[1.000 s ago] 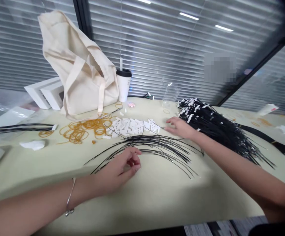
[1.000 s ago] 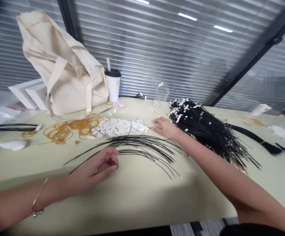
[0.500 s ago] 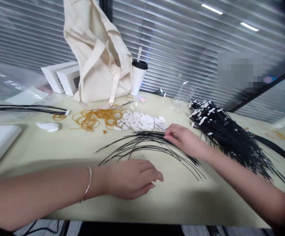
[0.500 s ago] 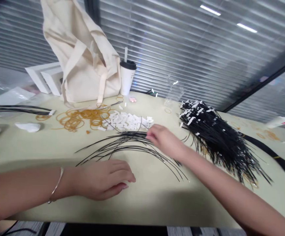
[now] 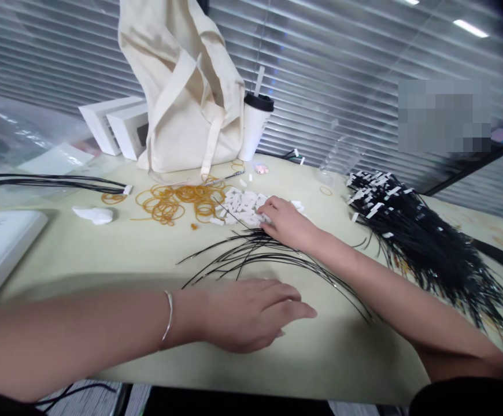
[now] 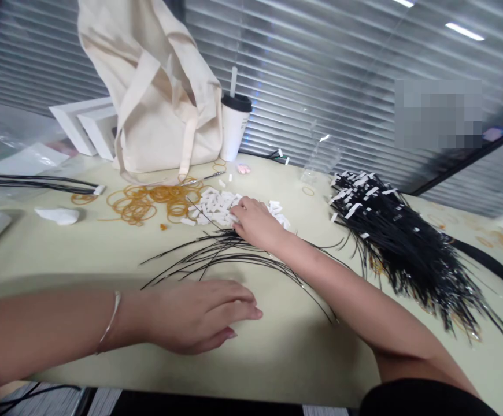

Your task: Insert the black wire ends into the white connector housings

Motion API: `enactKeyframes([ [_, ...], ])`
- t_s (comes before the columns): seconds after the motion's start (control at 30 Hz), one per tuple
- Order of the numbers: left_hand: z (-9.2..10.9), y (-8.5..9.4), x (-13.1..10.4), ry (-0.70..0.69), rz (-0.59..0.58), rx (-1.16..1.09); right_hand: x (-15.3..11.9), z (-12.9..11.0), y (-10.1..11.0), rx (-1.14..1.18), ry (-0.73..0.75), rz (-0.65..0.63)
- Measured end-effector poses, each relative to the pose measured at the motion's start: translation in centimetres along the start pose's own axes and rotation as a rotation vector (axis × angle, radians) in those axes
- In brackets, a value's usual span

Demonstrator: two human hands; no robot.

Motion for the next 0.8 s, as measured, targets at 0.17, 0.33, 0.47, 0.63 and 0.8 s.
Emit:
enactKeyframes([
  [0.17, -0.5, -0.1, 0.1, 0.044, -0.015, -0.049, 0.4, -1.0, -1.2, 0.056, -0.010, 0.038],
  [0.33, -0.8, 0.3, 0.1, 0.082, -0.003, -0.128, 0.7, -0.1, -0.9, 0.193, -0.117, 0.147],
  [0.47, -3.5, 2.4, -0.1, 0.357, 0.239, -0.300, -0.5, 1.2, 0.9, 0.432, -0.277, 0.245],
  [0.63, -9.3, 4.7, -3.3, 0.841, 0.773, -0.616, -3.3, -0.5, 0.4, 0.930, -0.437, 0.072],
  [0.8, -9.7, 5.4, -2.9, 0.798, 0.745, -0.538, -5.7, -3.2, -0.8, 1.254, -0.516, -0.097],
])
Point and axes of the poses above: each hand's wrist, its own x-axis towards the middle knuckle, its own y-axis out of the back of the hand, z = x × y, the point moved 10 cm from there along x, towards the middle knuckle, and after that the axes turned 7 degrees about z, right-handed, at the moved point
